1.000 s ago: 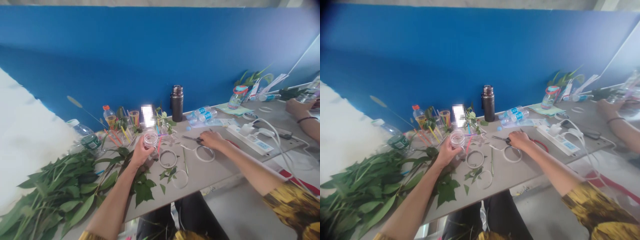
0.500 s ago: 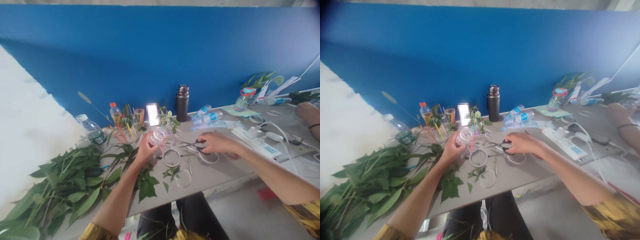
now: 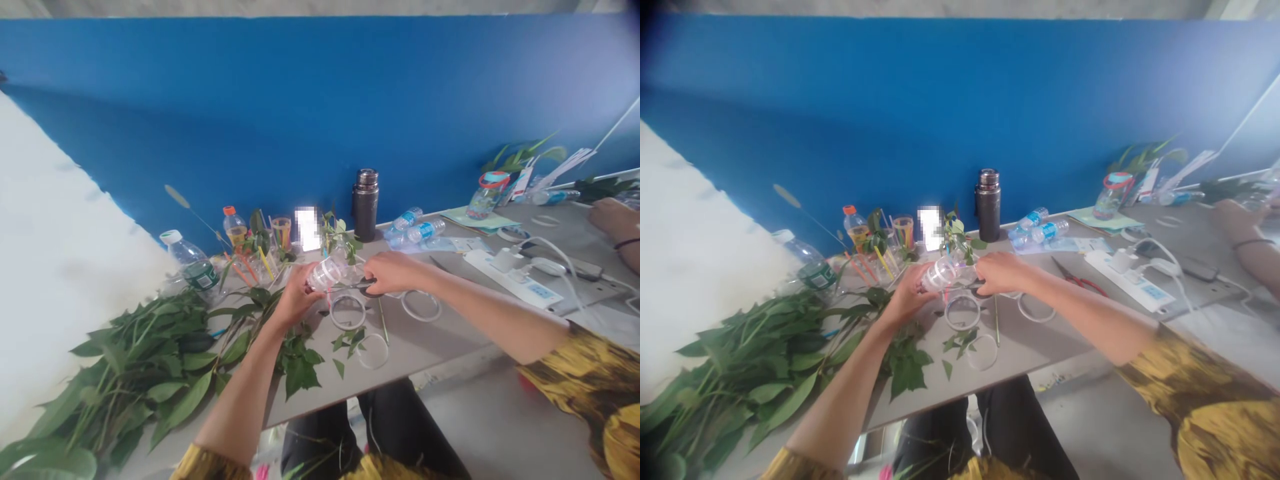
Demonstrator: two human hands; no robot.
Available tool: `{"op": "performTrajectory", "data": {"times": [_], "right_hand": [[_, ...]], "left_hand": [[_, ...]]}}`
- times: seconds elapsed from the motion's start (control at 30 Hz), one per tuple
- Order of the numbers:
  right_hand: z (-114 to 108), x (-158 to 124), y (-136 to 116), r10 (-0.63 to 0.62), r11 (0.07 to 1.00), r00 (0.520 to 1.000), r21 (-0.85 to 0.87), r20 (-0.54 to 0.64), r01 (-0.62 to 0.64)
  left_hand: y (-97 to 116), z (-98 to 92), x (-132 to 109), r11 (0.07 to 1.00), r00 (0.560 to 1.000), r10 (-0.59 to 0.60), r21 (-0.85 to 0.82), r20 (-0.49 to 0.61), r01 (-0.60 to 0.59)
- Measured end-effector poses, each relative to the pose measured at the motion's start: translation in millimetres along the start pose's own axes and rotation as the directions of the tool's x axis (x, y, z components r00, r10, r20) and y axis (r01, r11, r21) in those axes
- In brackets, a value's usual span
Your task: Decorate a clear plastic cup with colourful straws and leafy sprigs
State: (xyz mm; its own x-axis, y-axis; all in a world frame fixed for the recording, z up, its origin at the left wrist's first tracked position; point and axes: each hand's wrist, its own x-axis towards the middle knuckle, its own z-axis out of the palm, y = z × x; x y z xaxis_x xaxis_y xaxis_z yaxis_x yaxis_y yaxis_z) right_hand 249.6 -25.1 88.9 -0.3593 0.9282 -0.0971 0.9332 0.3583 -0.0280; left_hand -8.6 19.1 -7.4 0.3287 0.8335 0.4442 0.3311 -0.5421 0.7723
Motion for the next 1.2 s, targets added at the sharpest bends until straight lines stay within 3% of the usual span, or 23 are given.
{"op": "performTrajectory", "data": {"times": [0.13,0.4,0.63,0.8,0.9,0.97,1.07,1.2], "right_hand": [[-3,1,-3,-0.008,1.0,1.0,-0.008,0.006,0.008],[-6,6,-11,-0.06,0.998,0.998,0.031,0.013,0.059],[2,7,-8,-0.1,0.993,0.995,0.063,-0.015,0.101],[6,2,-7,-0.091,0.993,0.996,0.072,-0.005,0.091],[10,-1,-4,-0.093,0.994,0.996,0.065,0.009,0.092],[15,-4,2,-0.068,0.995,0.997,0.071,0.03,0.066],[28,-10,19,-0.019,0.995,1.0,0.102,0.019,0.017],[49,-20,53,0.048,0.978,0.999,0.203,0.005,-0.048]], "left_hand": [[1,-0.5,0,0.999,0.999,0.027,-0.02,0.021,-0.027],[-3,0.0,0,0.984,0.99,0.14,0.108,-0.003,-0.138],[-9,0.8,-1,0.976,0.988,0.152,0.155,0.017,-0.153],[-3,3.0,0,0.993,0.995,0.097,0.064,-0.012,-0.096],[2,1.7,2,0.991,0.998,-0.002,-0.136,-0.059,-0.006],[3,-0.6,3,0.939,0.994,-0.101,-0.335,-0.037,0.083],[3,-4.3,3,0.773,0.968,-0.239,-0.587,0.078,0.239],[3,-6.4,0,0.555,0.925,-0.329,-0.753,0.191,0.353]]}}
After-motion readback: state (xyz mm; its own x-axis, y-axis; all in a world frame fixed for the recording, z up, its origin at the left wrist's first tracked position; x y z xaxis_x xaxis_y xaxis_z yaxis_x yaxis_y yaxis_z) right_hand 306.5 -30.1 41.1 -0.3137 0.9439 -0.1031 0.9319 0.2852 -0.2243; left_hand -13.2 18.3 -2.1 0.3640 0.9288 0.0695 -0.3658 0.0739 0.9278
